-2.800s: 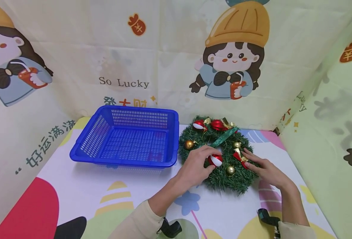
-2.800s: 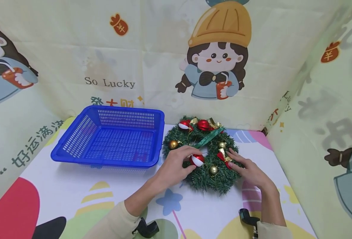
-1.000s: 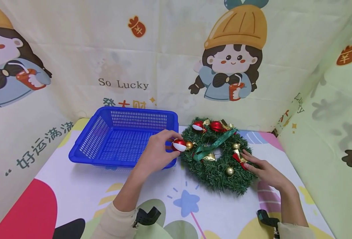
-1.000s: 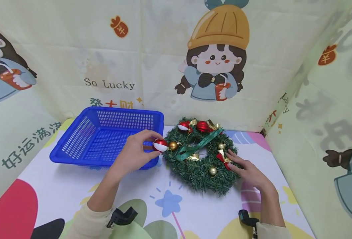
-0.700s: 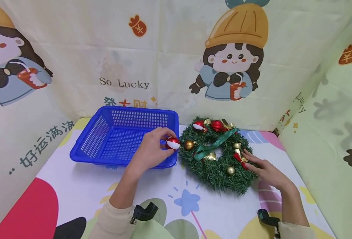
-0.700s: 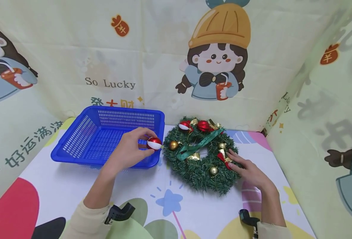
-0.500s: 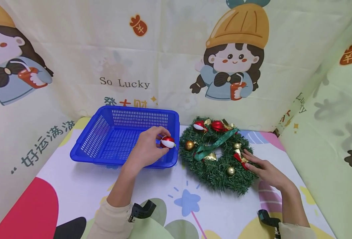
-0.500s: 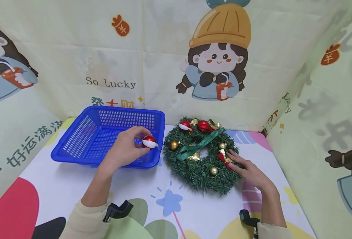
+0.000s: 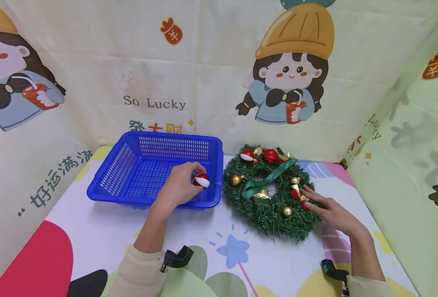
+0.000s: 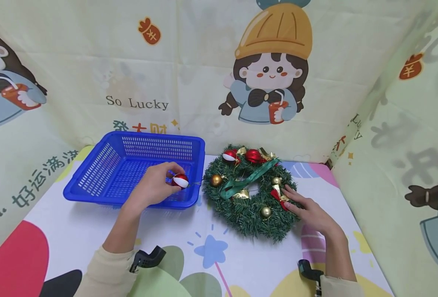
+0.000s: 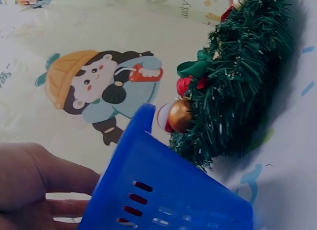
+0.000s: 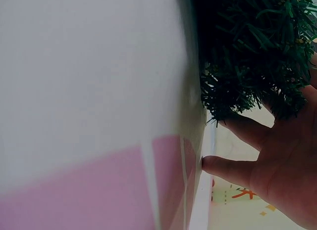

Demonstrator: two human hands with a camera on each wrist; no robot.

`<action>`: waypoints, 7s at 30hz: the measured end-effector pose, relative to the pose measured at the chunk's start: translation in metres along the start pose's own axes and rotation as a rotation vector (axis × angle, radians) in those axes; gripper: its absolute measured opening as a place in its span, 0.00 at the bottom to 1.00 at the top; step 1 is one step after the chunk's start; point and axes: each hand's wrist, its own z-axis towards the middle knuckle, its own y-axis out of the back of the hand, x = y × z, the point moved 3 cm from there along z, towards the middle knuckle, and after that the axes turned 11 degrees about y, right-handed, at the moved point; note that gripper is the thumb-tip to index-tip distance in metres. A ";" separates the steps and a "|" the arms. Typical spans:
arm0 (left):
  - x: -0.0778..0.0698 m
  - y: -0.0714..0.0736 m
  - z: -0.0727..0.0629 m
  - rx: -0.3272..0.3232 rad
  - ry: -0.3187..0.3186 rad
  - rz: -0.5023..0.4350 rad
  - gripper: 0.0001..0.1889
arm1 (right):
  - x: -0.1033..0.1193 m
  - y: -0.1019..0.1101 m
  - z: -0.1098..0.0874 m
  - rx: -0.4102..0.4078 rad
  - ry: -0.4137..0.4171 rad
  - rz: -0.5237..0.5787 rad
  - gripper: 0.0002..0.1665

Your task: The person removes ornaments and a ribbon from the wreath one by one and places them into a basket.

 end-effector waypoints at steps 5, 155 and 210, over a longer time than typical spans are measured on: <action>0.003 -0.007 0.004 0.015 0.047 0.047 0.19 | 0.000 0.000 0.000 -0.004 -0.004 -0.002 0.36; -0.098 -0.121 -0.012 0.273 -0.394 -0.146 0.25 | 0.002 0.000 -0.004 -0.007 -0.006 0.040 0.36; -0.117 -0.195 -0.010 0.155 -0.490 0.276 0.17 | 0.001 0.002 -0.002 0.006 -0.007 0.014 0.36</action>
